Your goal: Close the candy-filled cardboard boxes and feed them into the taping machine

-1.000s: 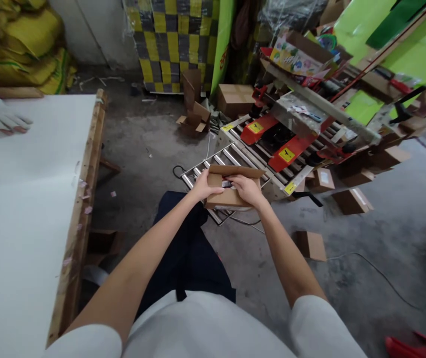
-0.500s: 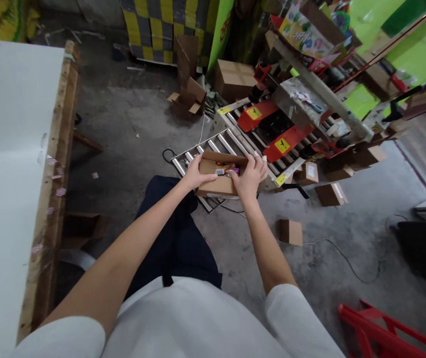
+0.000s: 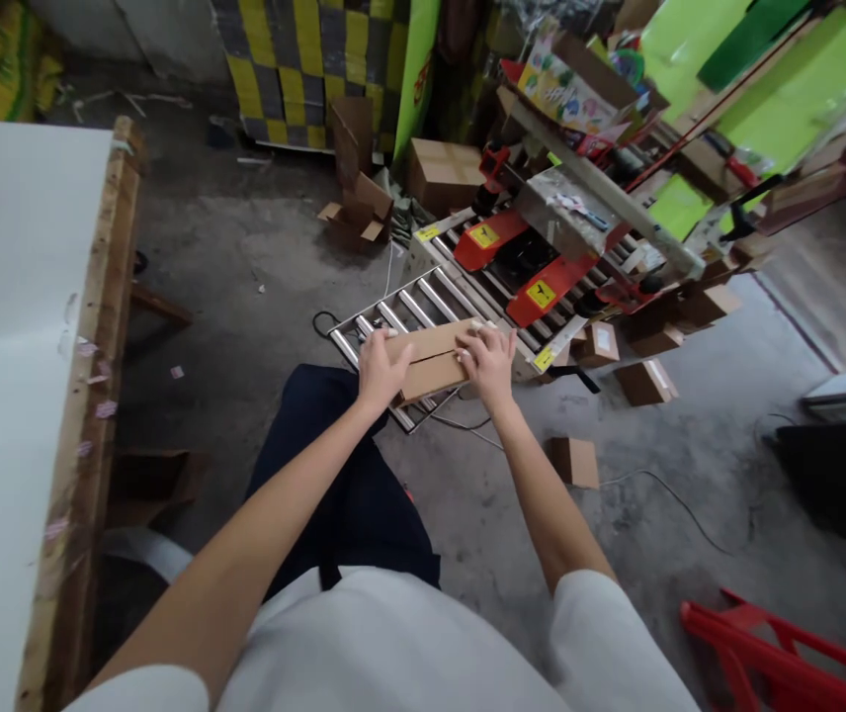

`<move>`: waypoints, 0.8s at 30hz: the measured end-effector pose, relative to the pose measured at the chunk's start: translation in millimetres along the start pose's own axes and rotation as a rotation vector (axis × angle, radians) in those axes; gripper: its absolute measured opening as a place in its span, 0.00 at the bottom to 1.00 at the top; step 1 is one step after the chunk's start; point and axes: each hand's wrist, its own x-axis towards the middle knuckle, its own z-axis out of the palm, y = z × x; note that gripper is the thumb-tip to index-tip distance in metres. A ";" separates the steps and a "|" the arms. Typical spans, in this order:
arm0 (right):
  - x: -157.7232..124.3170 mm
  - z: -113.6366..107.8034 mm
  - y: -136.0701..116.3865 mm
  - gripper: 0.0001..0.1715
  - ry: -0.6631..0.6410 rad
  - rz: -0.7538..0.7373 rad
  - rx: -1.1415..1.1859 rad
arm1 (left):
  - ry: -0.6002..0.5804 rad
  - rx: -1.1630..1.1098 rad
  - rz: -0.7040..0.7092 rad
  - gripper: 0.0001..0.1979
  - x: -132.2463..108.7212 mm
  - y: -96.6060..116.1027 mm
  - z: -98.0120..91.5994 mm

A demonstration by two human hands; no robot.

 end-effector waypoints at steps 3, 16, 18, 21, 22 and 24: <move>6.2 8.8 -8.3 0.23 0.108 0.186 0.006 | 0.098 0.047 -0.082 0.17 -25.2 10.8 8.3; -61.9 5.0 -108.4 0.42 -0.283 0.073 0.093 | -0.146 -0.105 -0.114 0.16 -12.4 -9.2 -9.0; -42.2 5.2 -86.5 0.37 -0.262 0.055 0.068 | -0.178 -0.184 -0.130 0.19 -5.7 -11.7 0.1; -3.8 10.5 -49.8 0.35 -0.232 0.036 0.047 | -0.201 -0.287 -0.238 0.25 -10.3 -17.2 22.2; 12.1 12.3 -37.3 0.35 -0.223 0.052 0.033 | -0.231 -0.319 -0.304 0.25 -17.0 -21.1 28.1; 48.9 13.5 -11.5 0.36 -0.207 0.144 -0.011 | -0.318 -0.377 -0.431 0.24 -37.0 -32.8 31.9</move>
